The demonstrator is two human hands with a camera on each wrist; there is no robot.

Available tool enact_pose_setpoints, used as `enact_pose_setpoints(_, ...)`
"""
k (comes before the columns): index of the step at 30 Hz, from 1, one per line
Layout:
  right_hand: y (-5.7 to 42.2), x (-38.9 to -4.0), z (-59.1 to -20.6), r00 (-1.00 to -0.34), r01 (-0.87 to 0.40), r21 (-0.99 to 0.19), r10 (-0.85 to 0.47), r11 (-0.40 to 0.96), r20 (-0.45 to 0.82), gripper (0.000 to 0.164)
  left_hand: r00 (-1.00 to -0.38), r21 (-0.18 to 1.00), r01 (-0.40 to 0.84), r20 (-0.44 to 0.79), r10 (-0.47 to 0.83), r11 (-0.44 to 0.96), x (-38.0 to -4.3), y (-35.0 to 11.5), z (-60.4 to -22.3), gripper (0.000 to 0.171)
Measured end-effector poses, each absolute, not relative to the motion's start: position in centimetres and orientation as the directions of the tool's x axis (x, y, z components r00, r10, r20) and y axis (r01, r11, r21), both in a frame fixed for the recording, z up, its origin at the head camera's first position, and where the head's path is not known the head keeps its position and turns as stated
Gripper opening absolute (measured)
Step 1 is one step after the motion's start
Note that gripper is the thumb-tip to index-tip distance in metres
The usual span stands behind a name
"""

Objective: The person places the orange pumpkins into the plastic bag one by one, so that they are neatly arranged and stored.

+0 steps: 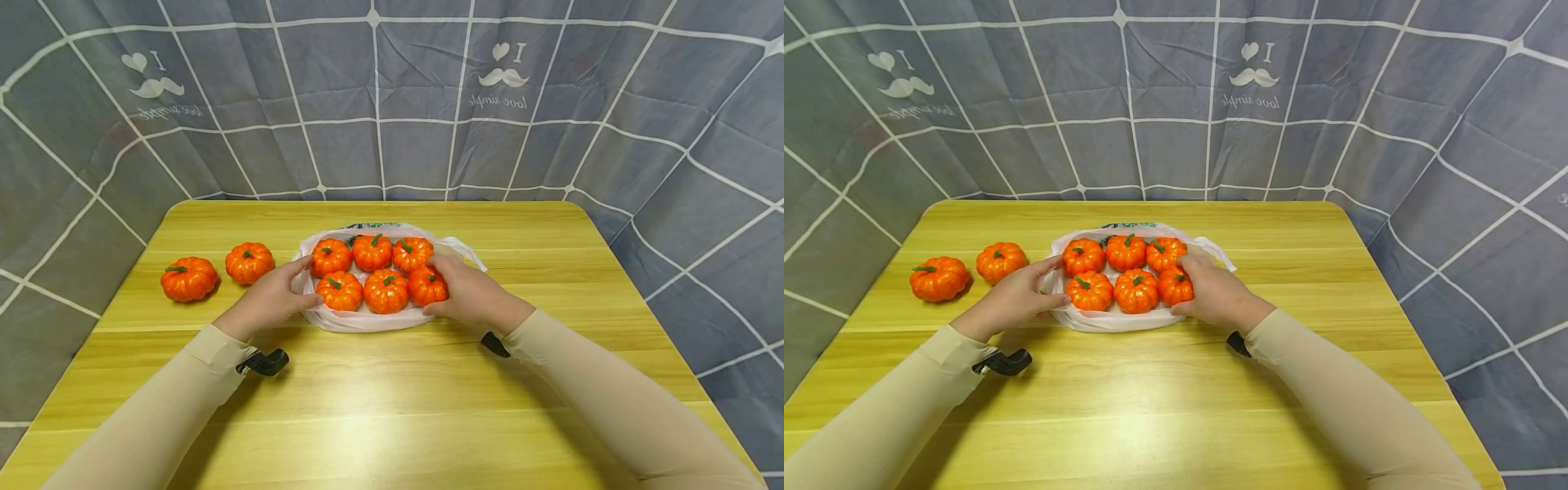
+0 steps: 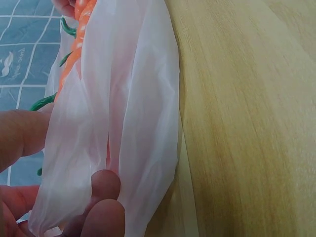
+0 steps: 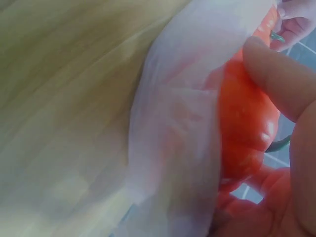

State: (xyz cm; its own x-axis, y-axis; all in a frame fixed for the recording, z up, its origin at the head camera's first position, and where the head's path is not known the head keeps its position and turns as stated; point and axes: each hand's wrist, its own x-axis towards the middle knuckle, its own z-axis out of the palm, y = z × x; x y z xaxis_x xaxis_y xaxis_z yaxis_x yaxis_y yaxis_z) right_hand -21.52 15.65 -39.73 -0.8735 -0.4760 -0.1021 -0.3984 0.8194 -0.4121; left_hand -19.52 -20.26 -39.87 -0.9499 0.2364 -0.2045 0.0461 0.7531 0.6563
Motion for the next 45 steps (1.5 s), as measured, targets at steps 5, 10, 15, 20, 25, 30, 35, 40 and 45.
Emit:
enact_pose_setpoints(5, 15.5, -21.5, -39.9, -0.883, -0.382, -0.374, -0.453, 0.845, -0.121, 0.091, -0.949, 0.662, 0.042, -0.207, 0.237, 0.749, -19.5, -20.3, -39.9, 0.09)
enact_pose_setpoints(10, 15.5, -21.6, -40.1, -0.888, -0.365, -0.363, -0.437, 0.857, -0.14, 0.094, -0.949, 0.665, 0.033, -0.213, 0.232, 0.746, -19.5, -20.4, -39.8, 0.091)
enact_pose_setpoints(15, 15.9, -21.8, -40.1, -0.876, -0.374, -0.388, -0.458, 0.842, -0.15, 0.094, -0.95, 0.671, 0.04, -0.205, 0.237, 0.741, -19.5, -20.4, -39.8, 0.09)
enact_pose_setpoints(20, 16.4, -22.1, -39.8, -0.859, -0.405, -0.394, -0.491, 0.825, -0.145, 0.083, -0.951, 0.666, 0.061, -0.189, 0.247, 0.744, -19.4, -20.4, -39.8, 0.088)
enact_pose_setpoints(25, 16.3, -22.1, -39.8, -0.861, -0.408, -0.394, -0.49, 0.824, -0.134, 0.08, -0.949, 0.668, 0.054, -0.197, 0.246, 0.743, -19.4, -20.4, -39.9, 0.089)
enact_pose_setpoints(30, 15.9, -21.9, -39.6, -0.872, -0.397, -0.35, -0.468, 0.848, -0.144, 0.084, -0.949, 0.662, 0.058, -0.196, 0.247, 0.747, -19.5, -20.4, -39.9, 0.089)
enact_pose_setpoints(35, 15.9, -21.7, -39.3, -0.87, -0.412, -0.325, -0.473, 0.851, -0.139, 0.081, -0.949, 0.658, 0.062, -0.195, 0.25, 0.75, -19.5, -20.4, -39.9, 0.09)
enact_pose_setpoints(40, 15.9, -21.6, -39.2, -0.863, -0.436, -0.307, -0.49, 0.846, -0.123, 0.072, -0.949, 0.657, 0.069, -0.188, 0.252, 0.751, -19.4, -20.3, -39.9, 0.089)
enact_pose_setpoints(45, 15.7, -21.7, -39.1, -0.863, -0.44, -0.281, -0.488, 0.853, -0.13, 0.072, -0.949, 0.663, 0.068, -0.189, 0.254, 0.746, -19.4, -20.4, -39.9, 0.09)
